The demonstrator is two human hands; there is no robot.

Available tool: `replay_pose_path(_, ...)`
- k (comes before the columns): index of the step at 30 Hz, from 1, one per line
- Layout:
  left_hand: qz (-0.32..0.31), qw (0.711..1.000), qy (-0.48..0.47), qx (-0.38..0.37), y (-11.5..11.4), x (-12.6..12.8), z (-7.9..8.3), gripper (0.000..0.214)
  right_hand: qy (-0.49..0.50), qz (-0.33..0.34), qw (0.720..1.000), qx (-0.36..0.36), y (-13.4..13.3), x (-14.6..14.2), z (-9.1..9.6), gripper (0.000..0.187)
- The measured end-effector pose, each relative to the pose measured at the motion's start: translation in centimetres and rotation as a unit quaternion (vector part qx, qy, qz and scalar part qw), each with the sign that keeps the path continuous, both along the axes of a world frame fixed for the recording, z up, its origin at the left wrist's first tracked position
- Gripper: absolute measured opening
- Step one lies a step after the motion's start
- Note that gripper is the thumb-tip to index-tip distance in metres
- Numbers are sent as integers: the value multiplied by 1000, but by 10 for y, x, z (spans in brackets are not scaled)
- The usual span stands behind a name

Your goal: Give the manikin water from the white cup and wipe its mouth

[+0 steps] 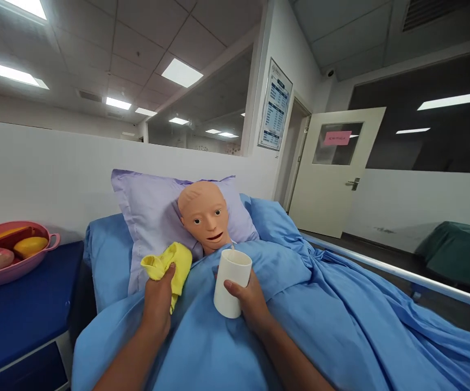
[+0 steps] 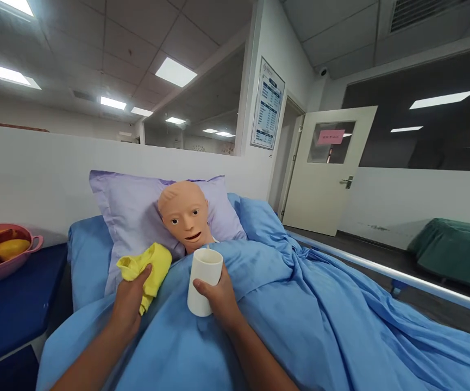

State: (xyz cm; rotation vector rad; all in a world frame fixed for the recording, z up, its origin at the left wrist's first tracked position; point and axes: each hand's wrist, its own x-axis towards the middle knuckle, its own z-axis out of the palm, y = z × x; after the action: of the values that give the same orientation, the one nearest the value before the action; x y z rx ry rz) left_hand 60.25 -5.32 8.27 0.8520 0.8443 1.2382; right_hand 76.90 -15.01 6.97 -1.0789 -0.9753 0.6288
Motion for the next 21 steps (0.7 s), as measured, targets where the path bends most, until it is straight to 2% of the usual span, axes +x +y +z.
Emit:
replay_pose_path(3,51,998,-1,33,-2,11,-3,42,21,9,1000,13,0,2,-3,55)
replay_pose_path(7,110,983,46,138,-8,40,4,46,56,28,998,17,-1,3,-4,54)
replay_pose_path(10,197,954,58,218,-4,65,21,43,83,32,996,13,-1,5,-3,55)
replay_pose_path(12,235,914,90,317,5,80,32,37,99,36,994,15,-1,6,-4,56)
replay_pose_path(13,235,879,118,397,11,86,37,34,106,39,993,18,-1,6,-5,55)
replay_pose_path(14,224,828,155,491,18,91,41,31,112,41,993,24,-1,7,-5,54)
replay_pose_path(16,194,682,236,665,30,96,45,30,125,42,991,35,-1,6,-5,52)
replay_pose_path(17,187,607,270,724,35,96,46,33,133,43,989,39,-1,5,-4,51)
replay_pose_path(18,188,544,296,762,39,96,47,35,141,43,988,42,-1,5,-2,50)
replay_pose_path(19,196,496,317,784,42,95,47,35,149,42,987,44,-2,4,-1,49)
replay_pose_path(21,214,435,339,806,45,91,46,32,158,44,985,45,-4,2,2,46)
